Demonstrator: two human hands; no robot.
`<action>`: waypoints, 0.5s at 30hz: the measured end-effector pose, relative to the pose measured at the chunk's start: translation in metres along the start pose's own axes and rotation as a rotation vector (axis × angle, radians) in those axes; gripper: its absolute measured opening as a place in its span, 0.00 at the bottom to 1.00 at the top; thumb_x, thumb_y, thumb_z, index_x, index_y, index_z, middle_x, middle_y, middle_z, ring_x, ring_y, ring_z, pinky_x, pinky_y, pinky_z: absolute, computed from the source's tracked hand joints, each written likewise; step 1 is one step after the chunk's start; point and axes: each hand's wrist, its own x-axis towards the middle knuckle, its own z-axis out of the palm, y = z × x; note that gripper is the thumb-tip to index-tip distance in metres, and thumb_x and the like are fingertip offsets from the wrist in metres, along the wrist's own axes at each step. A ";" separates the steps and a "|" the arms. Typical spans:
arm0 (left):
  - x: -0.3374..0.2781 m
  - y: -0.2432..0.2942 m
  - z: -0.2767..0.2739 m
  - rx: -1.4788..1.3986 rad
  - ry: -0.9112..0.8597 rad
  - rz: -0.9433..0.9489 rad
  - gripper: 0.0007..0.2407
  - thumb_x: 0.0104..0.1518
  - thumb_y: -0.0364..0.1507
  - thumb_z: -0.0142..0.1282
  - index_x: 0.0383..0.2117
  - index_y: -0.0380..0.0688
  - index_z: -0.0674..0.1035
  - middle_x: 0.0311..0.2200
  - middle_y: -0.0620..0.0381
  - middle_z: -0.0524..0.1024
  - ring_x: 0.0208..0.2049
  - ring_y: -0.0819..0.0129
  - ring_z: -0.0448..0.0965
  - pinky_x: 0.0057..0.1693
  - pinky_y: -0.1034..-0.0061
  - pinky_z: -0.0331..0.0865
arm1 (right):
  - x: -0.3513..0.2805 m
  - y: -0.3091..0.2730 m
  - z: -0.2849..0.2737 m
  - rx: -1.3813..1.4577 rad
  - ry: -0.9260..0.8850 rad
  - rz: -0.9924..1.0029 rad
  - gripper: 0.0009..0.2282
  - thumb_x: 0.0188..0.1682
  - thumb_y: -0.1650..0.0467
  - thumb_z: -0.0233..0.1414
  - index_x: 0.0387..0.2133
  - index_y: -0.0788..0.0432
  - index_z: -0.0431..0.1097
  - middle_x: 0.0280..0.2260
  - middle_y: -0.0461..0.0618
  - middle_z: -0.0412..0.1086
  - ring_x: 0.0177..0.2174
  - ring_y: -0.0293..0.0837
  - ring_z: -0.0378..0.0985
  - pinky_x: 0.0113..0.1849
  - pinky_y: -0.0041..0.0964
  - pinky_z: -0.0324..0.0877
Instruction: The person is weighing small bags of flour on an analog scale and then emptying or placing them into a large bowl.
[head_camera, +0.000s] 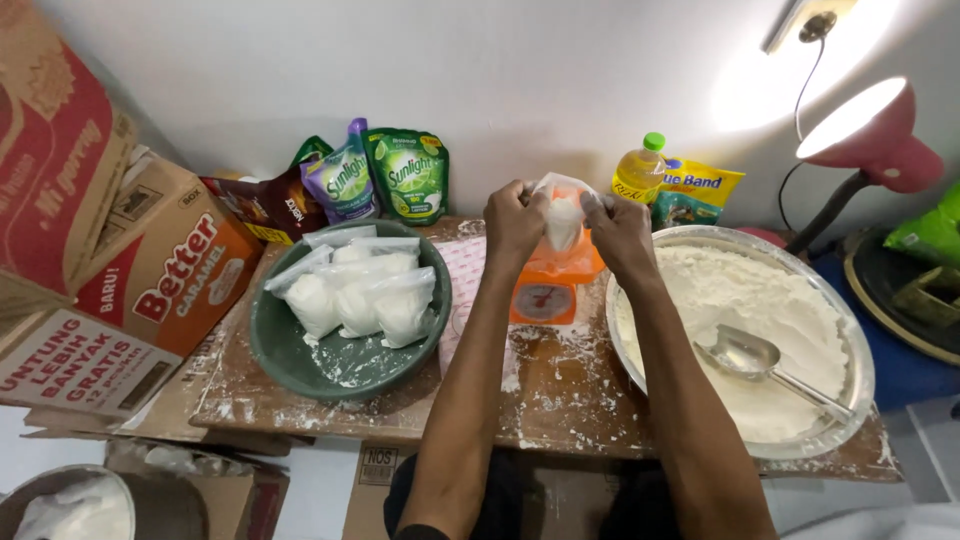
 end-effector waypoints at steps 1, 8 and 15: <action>0.001 -0.002 0.001 0.003 0.001 -0.004 0.11 0.51 0.35 0.56 0.30 0.40 0.83 0.14 0.54 0.74 0.22 0.59 0.83 0.38 0.67 0.74 | 0.000 -0.002 0.001 0.001 -0.004 0.004 0.16 0.55 0.63 0.55 0.19 0.57 0.74 0.12 0.50 0.67 0.20 0.40 0.70 0.30 0.36 0.67; -0.009 0.012 -0.005 -0.012 0.020 0.041 0.10 0.52 0.36 0.56 0.27 0.42 0.83 0.13 0.53 0.75 0.24 0.56 0.83 0.38 0.65 0.74 | -0.009 -0.035 -0.006 0.035 -0.026 -0.031 0.15 0.55 0.69 0.52 0.17 0.58 0.73 0.11 0.49 0.66 0.16 0.38 0.67 0.25 0.33 0.65; -0.039 0.050 -0.015 -0.226 0.046 0.046 0.08 0.57 0.32 0.58 0.32 0.40 0.83 0.09 0.55 0.72 0.16 0.69 0.78 0.31 0.73 0.73 | -0.023 -0.062 -0.022 0.094 -0.039 0.006 0.12 0.54 0.70 0.50 0.23 0.58 0.76 0.14 0.50 0.69 0.14 0.38 0.70 0.20 0.32 0.67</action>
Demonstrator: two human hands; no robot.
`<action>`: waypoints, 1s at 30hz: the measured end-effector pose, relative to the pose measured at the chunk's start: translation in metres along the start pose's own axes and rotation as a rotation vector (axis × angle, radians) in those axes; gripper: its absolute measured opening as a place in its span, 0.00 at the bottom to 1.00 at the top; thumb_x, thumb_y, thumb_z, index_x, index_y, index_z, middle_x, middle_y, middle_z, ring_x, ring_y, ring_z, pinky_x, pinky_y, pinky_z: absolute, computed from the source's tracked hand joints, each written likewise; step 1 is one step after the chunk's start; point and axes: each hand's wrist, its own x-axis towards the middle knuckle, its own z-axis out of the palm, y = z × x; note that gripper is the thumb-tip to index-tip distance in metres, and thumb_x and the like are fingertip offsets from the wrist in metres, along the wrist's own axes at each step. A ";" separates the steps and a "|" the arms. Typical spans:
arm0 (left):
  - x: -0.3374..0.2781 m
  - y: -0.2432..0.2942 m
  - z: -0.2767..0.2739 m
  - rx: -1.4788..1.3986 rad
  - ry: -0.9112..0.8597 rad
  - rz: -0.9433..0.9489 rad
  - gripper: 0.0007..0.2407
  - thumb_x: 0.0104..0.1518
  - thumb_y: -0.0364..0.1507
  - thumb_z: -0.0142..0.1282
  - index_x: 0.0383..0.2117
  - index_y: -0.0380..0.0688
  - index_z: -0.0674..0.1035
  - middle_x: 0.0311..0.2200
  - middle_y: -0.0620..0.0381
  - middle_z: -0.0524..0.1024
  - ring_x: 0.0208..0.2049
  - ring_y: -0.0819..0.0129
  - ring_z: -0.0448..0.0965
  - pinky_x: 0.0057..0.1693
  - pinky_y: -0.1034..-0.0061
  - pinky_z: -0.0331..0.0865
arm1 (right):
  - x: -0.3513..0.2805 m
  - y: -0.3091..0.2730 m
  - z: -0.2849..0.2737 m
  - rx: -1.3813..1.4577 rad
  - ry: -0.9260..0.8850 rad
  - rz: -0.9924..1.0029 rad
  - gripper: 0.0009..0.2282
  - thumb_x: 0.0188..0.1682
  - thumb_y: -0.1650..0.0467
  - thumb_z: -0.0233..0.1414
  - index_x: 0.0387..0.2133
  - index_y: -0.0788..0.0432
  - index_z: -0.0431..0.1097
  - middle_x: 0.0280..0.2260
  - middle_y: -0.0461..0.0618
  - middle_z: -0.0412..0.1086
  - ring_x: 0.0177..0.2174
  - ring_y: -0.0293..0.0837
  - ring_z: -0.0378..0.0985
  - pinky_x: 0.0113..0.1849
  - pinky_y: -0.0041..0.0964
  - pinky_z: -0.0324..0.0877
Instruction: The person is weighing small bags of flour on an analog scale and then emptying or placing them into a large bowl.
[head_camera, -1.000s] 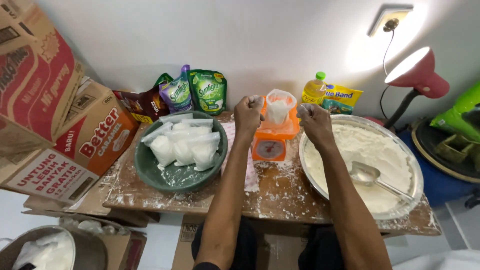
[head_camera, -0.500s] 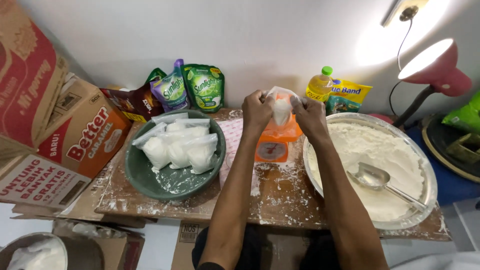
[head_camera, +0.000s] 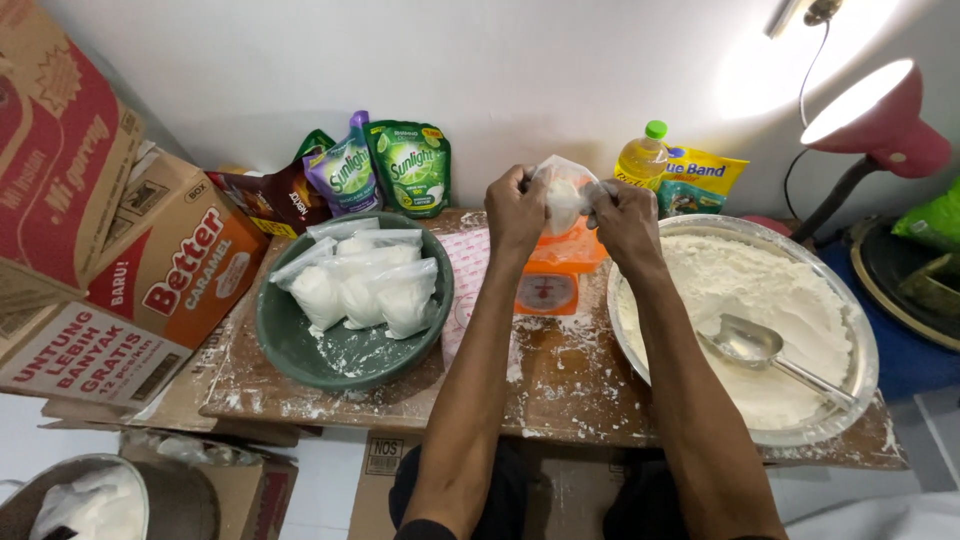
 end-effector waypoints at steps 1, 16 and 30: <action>-0.001 0.004 0.000 0.000 -0.004 0.002 0.08 0.57 0.32 0.58 0.32 0.40 0.83 0.09 0.55 0.72 0.16 0.69 0.78 0.31 0.73 0.73 | -0.001 -0.003 -0.001 0.000 0.005 0.000 0.12 0.54 0.70 0.50 0.23 0.58 0.76 0.14 0.50 0.69 0.14 0.38 0.70 0.20 0.32 0.67; -0.047 0.038 0.036 -0.190 -0.088 0.081 0.06 0.59 0.27 0.58 0.30 0.35 0.82 0.12 0.53 0.72 0.12 0.71 0.76 0.24 0.78 0.70 | -0.039 -0.022 -0.067 0.097 0.145 -0.134 0.12 0.55 0.75 0.48 0.21 0.63 0.74 0.13 0.51 0.67 0.13 0.37 0.68 0.17 0.28 0.65; -0.095 0.021 0.077 -0.116 -0.347 -0.011 0.09 0.57 0.28 0.62 0.27 0.32 0.77 0.10 0.53 0.71 0.09 0.73 0.73 0.17 0.84 0.66 | -0.086 0.004 -0.135 -0.103 0.157 -0.083 0.12 0.50 0.76 0.48 0.19 0.60 0.75 0.11 0.51 0.68 0.12 0.41 0.70 0.19 0.34 0.66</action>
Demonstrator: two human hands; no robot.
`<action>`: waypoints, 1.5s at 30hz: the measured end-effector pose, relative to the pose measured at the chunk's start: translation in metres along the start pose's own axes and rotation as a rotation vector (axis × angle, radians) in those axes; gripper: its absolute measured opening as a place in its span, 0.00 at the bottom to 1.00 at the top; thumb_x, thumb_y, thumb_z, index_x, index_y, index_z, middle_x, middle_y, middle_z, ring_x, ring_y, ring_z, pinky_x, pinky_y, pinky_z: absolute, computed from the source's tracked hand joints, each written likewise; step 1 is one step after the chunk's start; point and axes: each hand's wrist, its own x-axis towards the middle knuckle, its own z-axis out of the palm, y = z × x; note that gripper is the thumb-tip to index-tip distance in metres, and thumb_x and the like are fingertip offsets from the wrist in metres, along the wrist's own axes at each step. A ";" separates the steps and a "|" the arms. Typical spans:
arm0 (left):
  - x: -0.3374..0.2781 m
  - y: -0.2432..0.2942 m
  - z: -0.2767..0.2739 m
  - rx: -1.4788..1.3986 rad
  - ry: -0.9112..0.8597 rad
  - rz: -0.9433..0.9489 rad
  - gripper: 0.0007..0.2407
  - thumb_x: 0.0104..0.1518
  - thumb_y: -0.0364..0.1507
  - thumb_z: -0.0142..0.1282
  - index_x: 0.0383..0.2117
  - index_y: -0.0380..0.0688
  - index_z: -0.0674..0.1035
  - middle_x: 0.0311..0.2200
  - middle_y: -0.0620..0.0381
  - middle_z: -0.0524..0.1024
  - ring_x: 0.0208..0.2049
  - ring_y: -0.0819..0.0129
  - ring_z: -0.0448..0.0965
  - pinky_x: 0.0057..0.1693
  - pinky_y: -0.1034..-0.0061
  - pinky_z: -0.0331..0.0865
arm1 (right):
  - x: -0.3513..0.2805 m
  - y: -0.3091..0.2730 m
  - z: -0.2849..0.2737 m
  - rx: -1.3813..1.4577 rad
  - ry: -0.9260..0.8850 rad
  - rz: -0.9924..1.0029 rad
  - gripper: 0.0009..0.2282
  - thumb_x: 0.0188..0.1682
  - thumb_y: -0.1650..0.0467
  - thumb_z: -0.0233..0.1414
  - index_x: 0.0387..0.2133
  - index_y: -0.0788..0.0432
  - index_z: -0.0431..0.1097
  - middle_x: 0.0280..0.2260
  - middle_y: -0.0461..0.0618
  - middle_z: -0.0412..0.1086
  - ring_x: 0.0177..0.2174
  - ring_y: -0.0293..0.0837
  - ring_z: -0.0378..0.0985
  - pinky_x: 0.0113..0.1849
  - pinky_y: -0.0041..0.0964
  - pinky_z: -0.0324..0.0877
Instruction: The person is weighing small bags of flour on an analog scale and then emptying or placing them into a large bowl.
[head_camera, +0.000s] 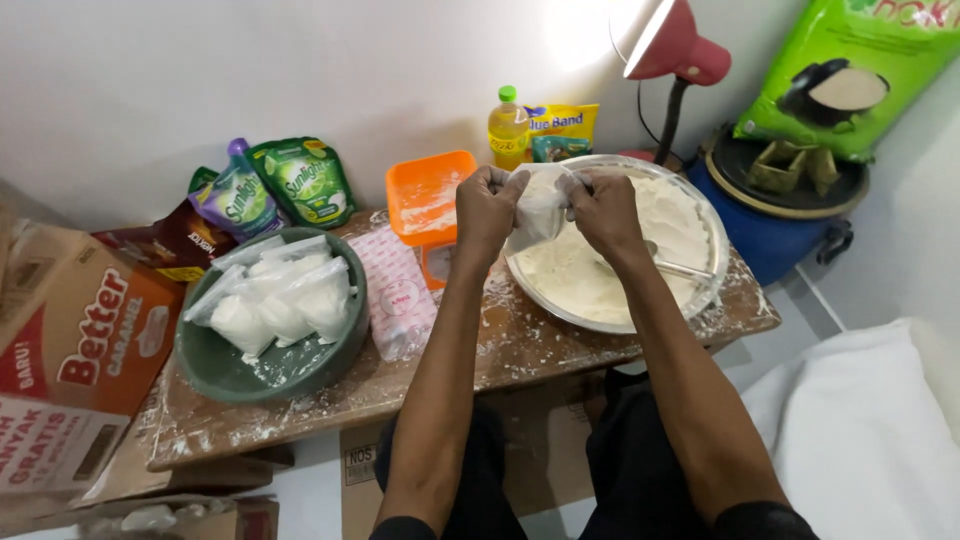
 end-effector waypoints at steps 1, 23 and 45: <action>-0.002 0.000 0.003 0.002 -0.008 -0.004 0.09 0.57 0.28 0.62 0.27 0.32 0.77 0.10 0.53 0.71 0.09 0.73 0.73 0.17 0.84 0.66 | -0.004 0.004 -0.002 -0.001 0.005 0.007 0.12 0.50 0.76 0.48 0.19 0.60 0.75 0.11 0.51 0.68 0.12 0.41 0.70 0.19 0.34 0.66; -0.018 -0.113 0.068 0.642 -0.323 -0.059 0.10 0.52 0.38 0.59 0.33 0.51 0.86 0.20 0.51 0.80 0.33 0.47 0.85 0.43 0.57 0.76 | -0.044 0.134 -0.037 -0.199 -0.203 0.248 0.09 0.51 0.73 0.51 0.28 0.63 0.79 0.19 0.60 0.74 0.25 0.57 0.80 0.33 0.48 0.72; -0.021 -0.128 0.070 0.533 -0.255 -0.147 0.10 0.57 0.38 0.59 0.32 0.47 0.86 0.17 0.51 0.78 0.32 0.49 0.84 0.45 0.56 0.75 | -0.058 0.172 -0.067 -1.079 -0.424 0.364 0.11 0.52 0.73 0.47 0.33 0.58 0.80 0.32 0.57 0.80 0.39 0.60 0.83 0.49 0.63 0.63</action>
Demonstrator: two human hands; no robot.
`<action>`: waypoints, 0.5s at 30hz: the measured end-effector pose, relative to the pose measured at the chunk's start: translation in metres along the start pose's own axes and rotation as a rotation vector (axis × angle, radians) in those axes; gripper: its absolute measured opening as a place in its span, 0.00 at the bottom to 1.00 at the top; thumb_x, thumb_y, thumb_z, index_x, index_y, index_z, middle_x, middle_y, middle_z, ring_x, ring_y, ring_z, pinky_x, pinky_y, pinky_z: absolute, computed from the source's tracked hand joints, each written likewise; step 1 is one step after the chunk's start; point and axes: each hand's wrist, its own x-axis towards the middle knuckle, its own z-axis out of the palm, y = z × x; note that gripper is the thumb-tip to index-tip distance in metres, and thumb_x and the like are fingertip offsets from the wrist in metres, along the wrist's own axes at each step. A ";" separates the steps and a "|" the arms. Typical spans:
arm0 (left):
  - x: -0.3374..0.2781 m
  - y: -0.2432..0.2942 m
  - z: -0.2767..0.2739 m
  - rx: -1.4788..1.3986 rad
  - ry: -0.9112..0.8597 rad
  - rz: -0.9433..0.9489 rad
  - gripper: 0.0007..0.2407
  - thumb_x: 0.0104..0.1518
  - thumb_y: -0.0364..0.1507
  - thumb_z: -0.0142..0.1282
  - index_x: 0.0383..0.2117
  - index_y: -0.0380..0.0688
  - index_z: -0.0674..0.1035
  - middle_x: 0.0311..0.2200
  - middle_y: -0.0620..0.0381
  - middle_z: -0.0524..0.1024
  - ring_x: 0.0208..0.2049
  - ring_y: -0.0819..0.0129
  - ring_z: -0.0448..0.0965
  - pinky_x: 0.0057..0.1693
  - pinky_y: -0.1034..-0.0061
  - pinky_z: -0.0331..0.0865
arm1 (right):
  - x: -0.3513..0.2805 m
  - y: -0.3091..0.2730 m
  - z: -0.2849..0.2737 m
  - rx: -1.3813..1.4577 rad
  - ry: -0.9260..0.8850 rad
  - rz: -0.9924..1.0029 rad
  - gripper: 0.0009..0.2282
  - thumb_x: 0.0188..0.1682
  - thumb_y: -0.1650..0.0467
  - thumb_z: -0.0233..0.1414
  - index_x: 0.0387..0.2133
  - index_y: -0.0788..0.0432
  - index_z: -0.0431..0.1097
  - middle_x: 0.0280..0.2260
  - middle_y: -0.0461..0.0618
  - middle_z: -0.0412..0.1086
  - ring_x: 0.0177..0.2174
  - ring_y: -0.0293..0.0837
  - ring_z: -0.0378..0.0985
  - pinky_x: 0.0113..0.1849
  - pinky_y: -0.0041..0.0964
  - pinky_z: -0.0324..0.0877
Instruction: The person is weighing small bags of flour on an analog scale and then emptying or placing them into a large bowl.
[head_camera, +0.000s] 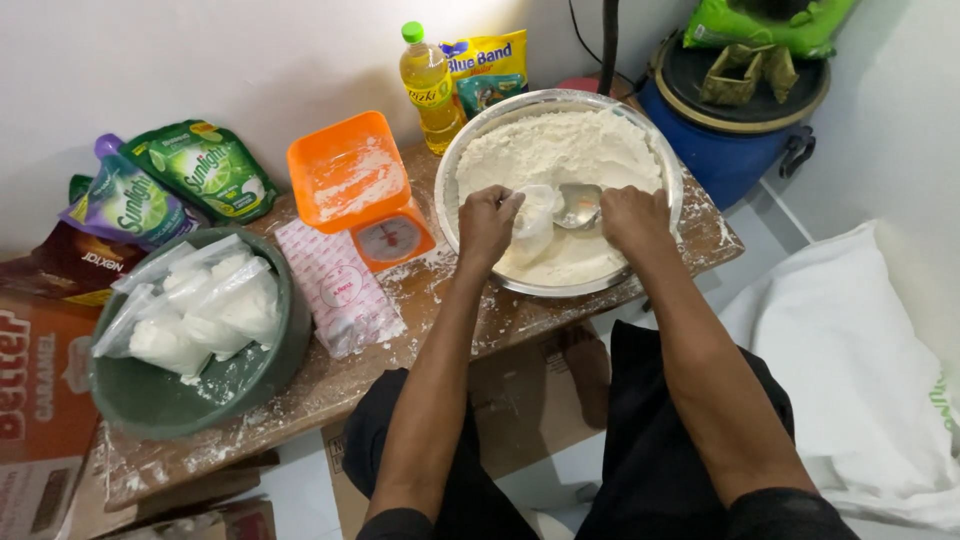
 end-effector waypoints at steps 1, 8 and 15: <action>0.001 0.000 0.000 0.001 0.002 -0.001 0.10 0.57 0.38 0.59 0.32 0.47 0.86 0.17 0.51 0.78 0.32 0.49 0.84 0.45 0.56 0.75 | -0.005 -0.004 -0.009 0.001 0.000 -0.002 0.11 0.52 0.73 0.47 0.33 0.58 0.80 0.32 0.57 0.80 0.39 0.60 0.83 0.49 0.63 0.63; 0.001 -0.002 0.002 -0.006 0.007 0.010 0.09 0.56 0.38 0.60 0.31 0.49 0.86 0.16 0.53 0.77 0.30 0.51 0.84 0.44 0.58 0.75 | -0.010 -0.011 -0.019 0.077 0.034 -0.024 0.11 0.51 0.78 0.46 0.28 0.67 0.78 0.25 0.65 0.77 0.31 0.65 0.84 0.34 0.60 0.76; 0.004 -0.008 0.008 -0.073 -0.008 0.009 0.09 0.56 0.37 0.60 0.31 0.47 0.85 0.13 0.54 0.75 0.21 0.56 0.81 0.38 0.64 0.75 | -0.013 -0.004 -0.034 0.120 0.063 0.012 0.09 0.51 0.77 0.49 0.29 0.67 0.79 0.25 0.66 0.77 0.32 0.65 0.84 0.33 0.59 0.78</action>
